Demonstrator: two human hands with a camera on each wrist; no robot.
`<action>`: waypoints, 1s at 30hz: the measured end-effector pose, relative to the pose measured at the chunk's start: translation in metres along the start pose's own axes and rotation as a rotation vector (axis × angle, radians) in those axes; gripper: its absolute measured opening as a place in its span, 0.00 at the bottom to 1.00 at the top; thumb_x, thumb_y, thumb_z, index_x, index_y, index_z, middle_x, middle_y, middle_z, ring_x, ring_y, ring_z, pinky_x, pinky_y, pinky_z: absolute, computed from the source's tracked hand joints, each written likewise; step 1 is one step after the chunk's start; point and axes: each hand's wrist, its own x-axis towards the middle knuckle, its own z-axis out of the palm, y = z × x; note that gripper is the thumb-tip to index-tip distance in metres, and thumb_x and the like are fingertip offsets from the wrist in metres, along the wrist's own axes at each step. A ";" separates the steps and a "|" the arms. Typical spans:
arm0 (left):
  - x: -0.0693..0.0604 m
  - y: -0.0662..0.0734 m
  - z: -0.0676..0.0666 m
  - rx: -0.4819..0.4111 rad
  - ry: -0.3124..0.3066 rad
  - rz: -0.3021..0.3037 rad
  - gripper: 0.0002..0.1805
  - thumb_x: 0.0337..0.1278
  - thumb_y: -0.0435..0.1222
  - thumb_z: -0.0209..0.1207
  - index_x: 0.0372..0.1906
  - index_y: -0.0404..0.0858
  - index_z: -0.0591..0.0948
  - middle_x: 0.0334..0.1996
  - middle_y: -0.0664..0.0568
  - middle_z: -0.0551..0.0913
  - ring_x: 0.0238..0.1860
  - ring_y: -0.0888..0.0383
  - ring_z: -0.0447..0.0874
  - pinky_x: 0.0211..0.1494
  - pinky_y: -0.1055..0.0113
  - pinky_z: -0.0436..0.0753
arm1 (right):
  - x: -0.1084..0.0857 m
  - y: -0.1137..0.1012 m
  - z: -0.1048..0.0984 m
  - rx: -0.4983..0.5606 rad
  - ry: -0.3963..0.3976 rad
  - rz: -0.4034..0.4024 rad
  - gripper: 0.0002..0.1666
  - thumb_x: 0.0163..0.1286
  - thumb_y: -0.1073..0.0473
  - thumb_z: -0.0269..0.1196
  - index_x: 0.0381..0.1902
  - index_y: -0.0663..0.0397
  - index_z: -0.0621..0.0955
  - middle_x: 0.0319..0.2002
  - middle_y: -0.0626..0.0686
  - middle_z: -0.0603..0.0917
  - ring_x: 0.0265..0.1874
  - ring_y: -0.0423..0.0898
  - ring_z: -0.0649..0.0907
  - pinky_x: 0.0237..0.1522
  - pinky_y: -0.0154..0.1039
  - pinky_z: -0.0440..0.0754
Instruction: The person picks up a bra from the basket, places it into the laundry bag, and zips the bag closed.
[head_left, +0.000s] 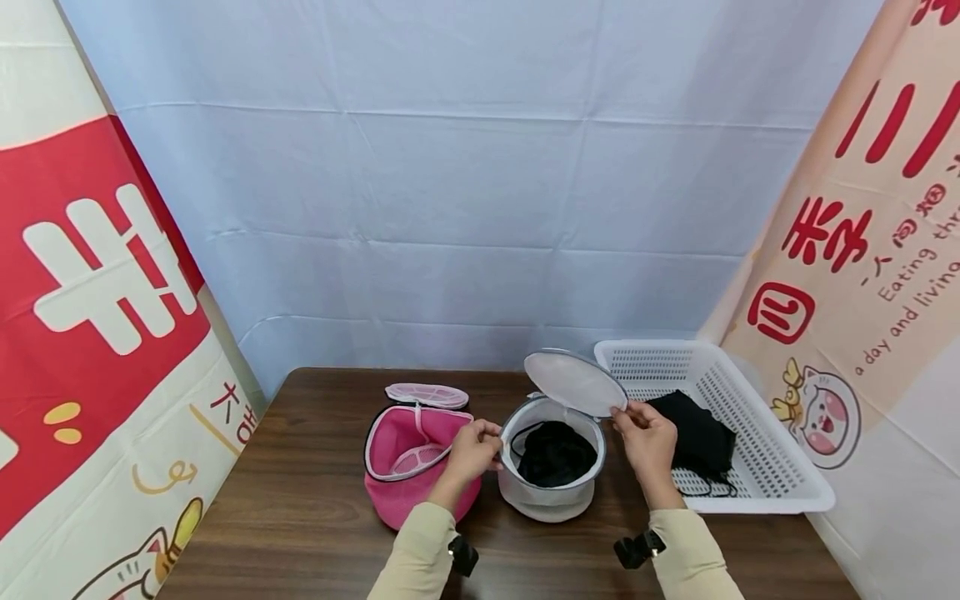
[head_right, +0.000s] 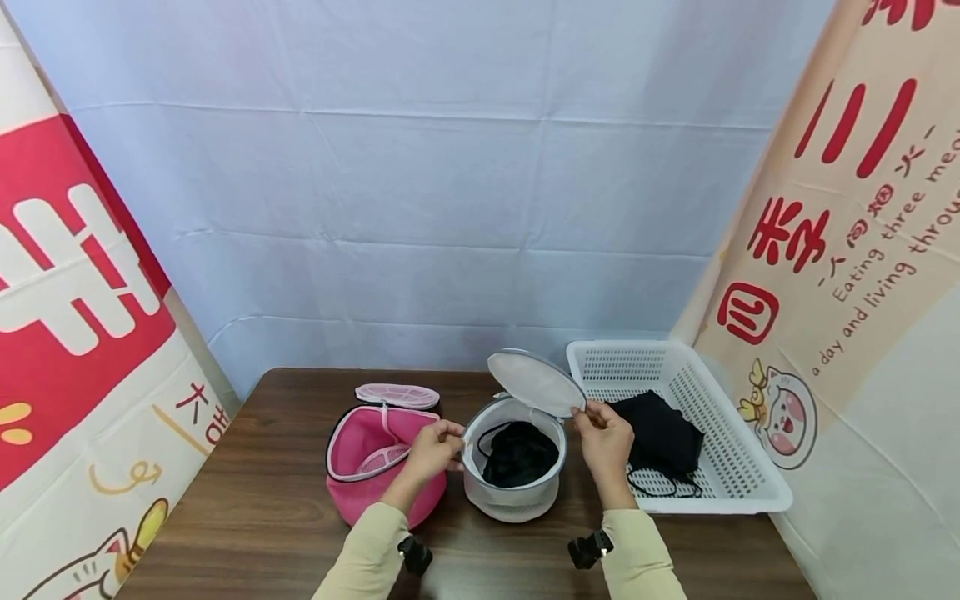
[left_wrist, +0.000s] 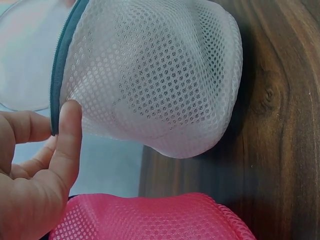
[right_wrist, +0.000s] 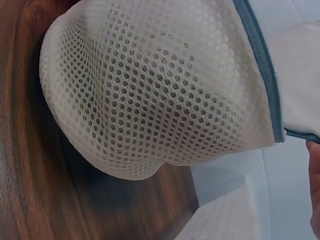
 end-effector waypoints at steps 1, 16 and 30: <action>0.000 -0.001 0.000 -0.005 -0.003 -0.005 0.11 0.48 0.22 0.51 0.39 0.23 0.76 0.22 0.49 0.76 0.18 0.60 0.76 0.22 0.65 0.80 | 0.000 -0.001 0.000 -0.021 -0.002 -0.004 0.10 0.53 0.75 0.66 0.34 0.77 0.80 0.25 0.58 0.83 0.17 0.31 0.79 0.22 0.24 0.76; 0.003 -0.004 0.002 -0.068 -0.029 -0.034 0.10 0.50 0.22 0.51 0.40 0.24 0.75 0.23 0.47 0.77 0.19 0.59 0.77 0.23 0.64 0.81 | -0.003 0.001 0.000 -0.063 -0.099 -0.066 0.08 0.52 0.77 0.65 0.32 0.71 0.84 0.24 0.55 0.84 0.17 0.31 0.78 0.22 0.23 0.74; -0.011 0.016 0.000 -0.098 -0.067 -0.017 0.11 0.51 0.20 0.49 0.41 0.18 0.72 0.23 0.42 0.77 0.19 0.58 0.76 0.25 0.62 0.81 | -0.007 0.001 -0.008 -0.215 -0.234 -0.127 0.12 0.51 0.77 0.65 0.34 0.62 0.86 0.34 0.58 0.85 0.31 0.30 0.79 0.30 0.22 0.74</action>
